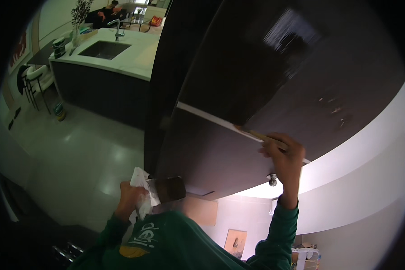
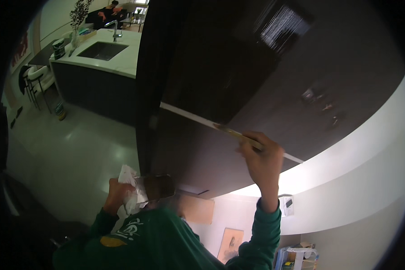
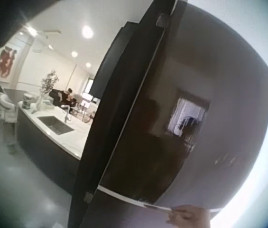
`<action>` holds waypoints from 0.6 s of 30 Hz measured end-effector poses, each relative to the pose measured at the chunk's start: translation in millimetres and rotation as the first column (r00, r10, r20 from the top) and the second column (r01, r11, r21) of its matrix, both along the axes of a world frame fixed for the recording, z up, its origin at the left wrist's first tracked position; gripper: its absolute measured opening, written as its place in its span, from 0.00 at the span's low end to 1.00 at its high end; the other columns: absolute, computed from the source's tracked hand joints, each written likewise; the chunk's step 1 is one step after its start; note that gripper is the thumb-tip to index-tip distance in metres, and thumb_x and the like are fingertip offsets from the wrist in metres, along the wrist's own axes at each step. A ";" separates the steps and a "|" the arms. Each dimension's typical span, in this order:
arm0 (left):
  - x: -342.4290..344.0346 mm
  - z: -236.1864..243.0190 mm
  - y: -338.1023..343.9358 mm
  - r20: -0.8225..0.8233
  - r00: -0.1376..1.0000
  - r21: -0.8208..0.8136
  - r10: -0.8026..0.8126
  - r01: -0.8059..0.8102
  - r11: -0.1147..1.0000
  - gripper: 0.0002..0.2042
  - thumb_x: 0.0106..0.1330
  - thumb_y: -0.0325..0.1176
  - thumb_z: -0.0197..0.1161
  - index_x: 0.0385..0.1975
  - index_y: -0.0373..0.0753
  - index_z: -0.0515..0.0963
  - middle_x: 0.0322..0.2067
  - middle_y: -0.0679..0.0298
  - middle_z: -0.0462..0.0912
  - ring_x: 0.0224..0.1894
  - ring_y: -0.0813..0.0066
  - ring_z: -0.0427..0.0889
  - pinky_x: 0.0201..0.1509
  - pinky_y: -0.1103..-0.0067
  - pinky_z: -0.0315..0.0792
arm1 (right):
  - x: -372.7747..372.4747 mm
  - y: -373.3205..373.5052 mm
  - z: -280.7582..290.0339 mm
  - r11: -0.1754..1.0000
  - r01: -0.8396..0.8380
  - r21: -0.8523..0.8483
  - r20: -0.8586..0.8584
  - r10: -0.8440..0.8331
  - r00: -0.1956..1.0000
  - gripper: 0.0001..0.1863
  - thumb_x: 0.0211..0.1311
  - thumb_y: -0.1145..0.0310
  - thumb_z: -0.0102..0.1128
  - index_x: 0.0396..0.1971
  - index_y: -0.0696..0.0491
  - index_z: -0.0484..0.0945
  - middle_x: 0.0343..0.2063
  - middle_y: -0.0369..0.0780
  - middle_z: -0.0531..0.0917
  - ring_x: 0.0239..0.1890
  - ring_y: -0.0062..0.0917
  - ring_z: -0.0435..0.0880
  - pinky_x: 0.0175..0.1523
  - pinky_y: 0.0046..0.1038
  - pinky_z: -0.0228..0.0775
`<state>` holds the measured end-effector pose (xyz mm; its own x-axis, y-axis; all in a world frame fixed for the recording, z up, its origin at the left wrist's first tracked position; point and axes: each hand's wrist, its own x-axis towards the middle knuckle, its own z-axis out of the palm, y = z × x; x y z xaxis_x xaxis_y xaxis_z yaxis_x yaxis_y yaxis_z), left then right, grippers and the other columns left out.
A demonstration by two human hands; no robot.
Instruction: The person opens a paint can and uses a brush to apply dark paint to a door. They repeatedly dip the brush into a small metal container and wipe it with a cloth before applying the paint in smooth strokes. The person also wipes the door handle and edges with the cloth.
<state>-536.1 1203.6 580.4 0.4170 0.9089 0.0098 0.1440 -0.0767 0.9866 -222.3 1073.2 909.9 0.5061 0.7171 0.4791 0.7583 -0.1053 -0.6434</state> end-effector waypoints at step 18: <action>4.7 -45.2 9.7 -0.139 0.988 0.364 -0.061 0.108 0.925 0.07 0.39 0.22 0.70 0.16 0.28 0.78 0.16 0.60 0.78 0.17 0.72 0.78 0.19 0.72 0.69 | 5.0 30.4 301.3 0.930 -0.083 0.358 0.429 -0.085 0.899 0.13 0.58 0.70 0.58 0.33 0.67 0.81 0.28 0.48 0.85 0.28 0.29 0.87 0.35 0.25 0.81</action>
